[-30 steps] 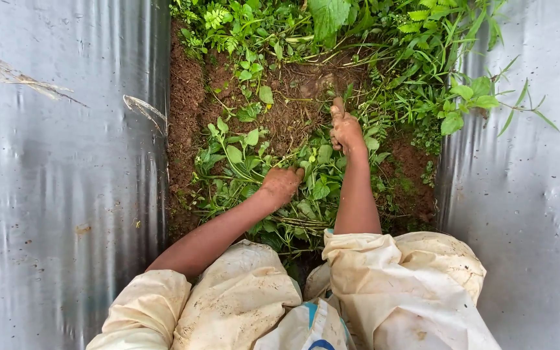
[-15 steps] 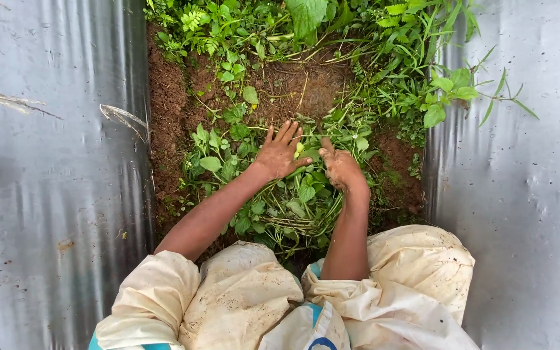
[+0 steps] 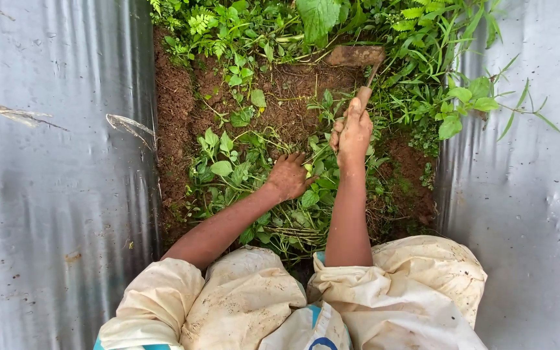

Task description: Weeding a garden bed by hand and using a small hand tool to remove unwanted plants and loosen soil.

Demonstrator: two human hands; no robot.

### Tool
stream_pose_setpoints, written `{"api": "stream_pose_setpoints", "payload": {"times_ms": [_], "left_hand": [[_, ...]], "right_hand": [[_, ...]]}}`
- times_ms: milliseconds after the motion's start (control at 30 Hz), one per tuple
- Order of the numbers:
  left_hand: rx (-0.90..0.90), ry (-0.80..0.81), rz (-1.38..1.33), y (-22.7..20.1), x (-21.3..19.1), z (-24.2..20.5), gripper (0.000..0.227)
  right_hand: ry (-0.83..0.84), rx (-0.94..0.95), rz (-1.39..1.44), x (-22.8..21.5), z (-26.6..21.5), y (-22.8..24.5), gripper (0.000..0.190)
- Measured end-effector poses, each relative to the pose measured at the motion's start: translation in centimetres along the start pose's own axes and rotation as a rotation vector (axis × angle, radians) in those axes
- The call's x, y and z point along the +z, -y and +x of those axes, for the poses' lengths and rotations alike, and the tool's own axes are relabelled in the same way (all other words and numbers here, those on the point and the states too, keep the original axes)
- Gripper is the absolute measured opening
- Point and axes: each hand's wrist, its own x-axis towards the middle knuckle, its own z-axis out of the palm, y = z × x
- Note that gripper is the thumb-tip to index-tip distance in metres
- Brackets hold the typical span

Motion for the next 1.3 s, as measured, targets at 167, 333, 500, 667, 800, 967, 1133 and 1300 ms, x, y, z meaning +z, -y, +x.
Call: {"api": "stream_pose_setpoints", "payload": {"times_ms": [167, 333, 500, 667, 800, 967, 1133, 1300], "left_hand": [[-0.078, 0.169, -0.41, 2.6, -2.3, 0.8, 0.078], [0.022, -0.088, -0.687, 9.4, -3.9, 2.0, 0.065], [0.279, -0.373, -0.135, 12.0, -1.5, 6.6, 0.039], [-0.182, 0.047, 0.7, 14.5, -5.5, 7.6, 0.063], [-0.245, 0.008, 0.779, 18.8, -2.7, 7.6, 0.06], [-0.348, -0.186, 0.588, 20.4, 1.2, 9.3, 0.025], [-0.415, -0.091, 0.534, 19.7, 3.2, 7.2, 0.017], [-0.41, -0.144, 0.359, 16.5, 2.3, 4.4, 0.017]], "right_hand": [[0.441, 0.024, -0.633, 3.1, 7.9, -9.8, 0.061], [0.317, 0.221, -0.11, 2.5, 5.3, -8.3, 0.049], [0.151, 0.205, 0.181, 1.3, 5.3, -7.4, 0.042], [0.158, 0.247, 0.165, 0.9, 5.1, -6.2, 0.039], [0.229, 0.242, 0.13, 2.9, 4.5, -6.0, 0.039], [0.339, 0.175, 0.052, 5.5, 4.8, -6.2, 0.04], [0.236, 0.206, 0.477, 7.6, 7.5, -7.0, 0.041], [0.012, 0.097, 0.658, 10.7, 4.5, -8.1, 0.038]]}}
